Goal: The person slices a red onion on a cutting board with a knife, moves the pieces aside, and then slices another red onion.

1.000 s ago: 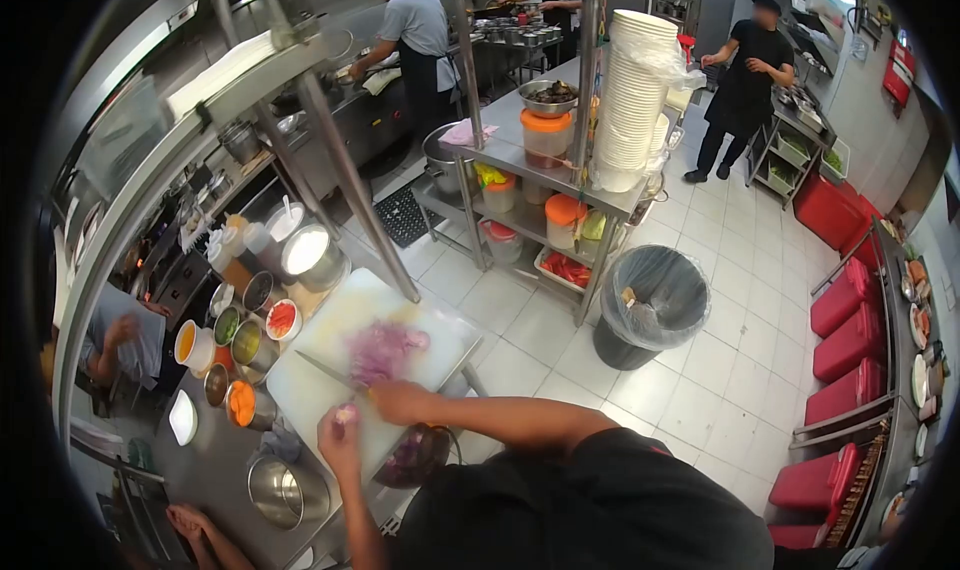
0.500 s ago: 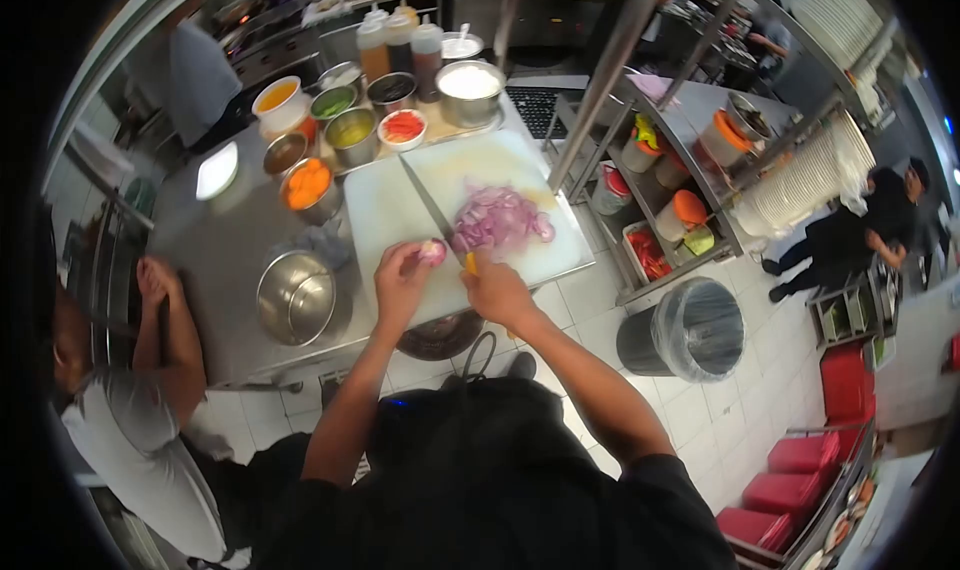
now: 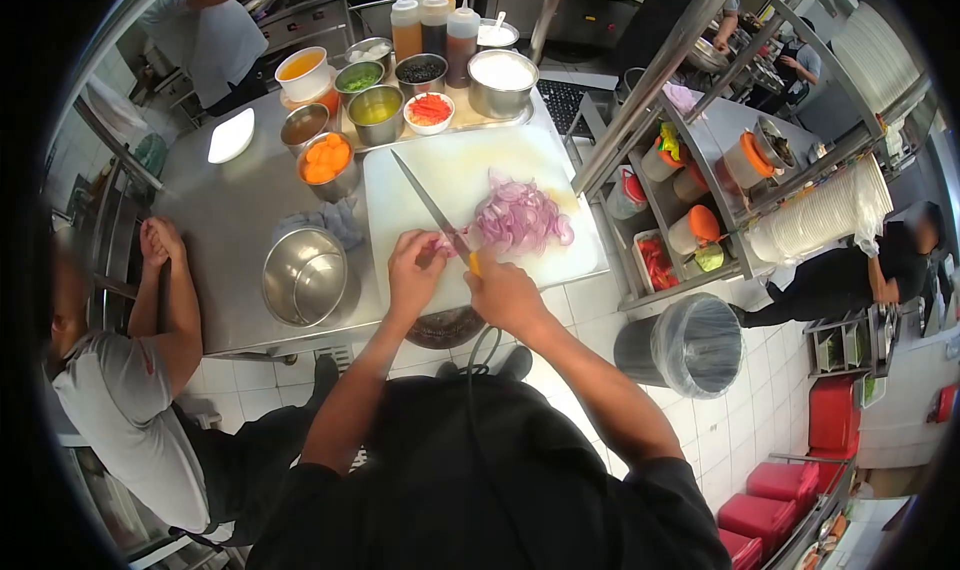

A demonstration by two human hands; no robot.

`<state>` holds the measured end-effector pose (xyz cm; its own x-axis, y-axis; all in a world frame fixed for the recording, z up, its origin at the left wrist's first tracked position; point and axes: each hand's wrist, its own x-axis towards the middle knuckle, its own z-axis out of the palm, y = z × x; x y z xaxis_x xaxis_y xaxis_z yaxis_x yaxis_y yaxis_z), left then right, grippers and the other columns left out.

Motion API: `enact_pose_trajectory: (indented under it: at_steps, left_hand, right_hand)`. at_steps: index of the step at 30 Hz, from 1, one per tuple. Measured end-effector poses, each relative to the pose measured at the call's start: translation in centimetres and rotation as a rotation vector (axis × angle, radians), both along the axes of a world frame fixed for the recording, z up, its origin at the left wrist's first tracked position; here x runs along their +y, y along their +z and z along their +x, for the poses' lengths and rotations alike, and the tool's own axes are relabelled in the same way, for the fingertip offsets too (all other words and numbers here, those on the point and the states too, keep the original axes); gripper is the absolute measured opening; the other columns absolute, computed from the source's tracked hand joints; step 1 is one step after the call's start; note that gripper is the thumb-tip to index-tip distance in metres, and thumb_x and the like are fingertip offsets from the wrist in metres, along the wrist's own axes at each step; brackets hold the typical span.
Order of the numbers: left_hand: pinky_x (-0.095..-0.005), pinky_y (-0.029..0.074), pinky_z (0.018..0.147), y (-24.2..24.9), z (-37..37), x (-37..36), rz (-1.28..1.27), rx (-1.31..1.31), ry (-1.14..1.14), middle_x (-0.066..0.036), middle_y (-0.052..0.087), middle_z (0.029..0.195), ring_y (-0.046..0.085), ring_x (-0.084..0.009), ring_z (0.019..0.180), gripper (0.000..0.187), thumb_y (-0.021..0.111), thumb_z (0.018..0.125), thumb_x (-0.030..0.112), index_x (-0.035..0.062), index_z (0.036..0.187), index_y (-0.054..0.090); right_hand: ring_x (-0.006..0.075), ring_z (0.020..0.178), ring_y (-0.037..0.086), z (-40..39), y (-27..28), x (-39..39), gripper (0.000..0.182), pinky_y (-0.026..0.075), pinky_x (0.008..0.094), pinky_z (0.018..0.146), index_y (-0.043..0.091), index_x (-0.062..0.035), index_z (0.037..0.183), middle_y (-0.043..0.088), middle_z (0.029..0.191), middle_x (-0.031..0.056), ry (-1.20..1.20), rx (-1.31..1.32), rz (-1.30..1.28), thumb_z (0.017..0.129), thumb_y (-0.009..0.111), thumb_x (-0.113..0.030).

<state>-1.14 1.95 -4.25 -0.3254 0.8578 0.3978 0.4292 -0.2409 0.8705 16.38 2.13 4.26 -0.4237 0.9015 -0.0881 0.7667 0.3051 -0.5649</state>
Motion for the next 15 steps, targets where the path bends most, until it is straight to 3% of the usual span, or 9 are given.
enact_pose_trajectory:
  at_steps: [15]
  left_hand:
    - [-0.0342, 0.055, 0.079, 0.3, -0.1, 0.0, 0.007, -0.045, -0.026, -0.012, 0.064, 0.107, 0.068, -0.0251, 0.087, 0.028, 0.074, 0.078, 0.001, 0.0009, 0.106, 0.068]
  right_hand:
    - [0.0535, 0.081, 0.063, -0.8, 1.2, 0.1, 0.033, 0.049, 0.0580, 0.078, 0.044, 0.0041, 0.111, 0.065, 0.081, 0.0331, 0.021, -0.077, -0.012, 0.096, 0.058, -0.022]
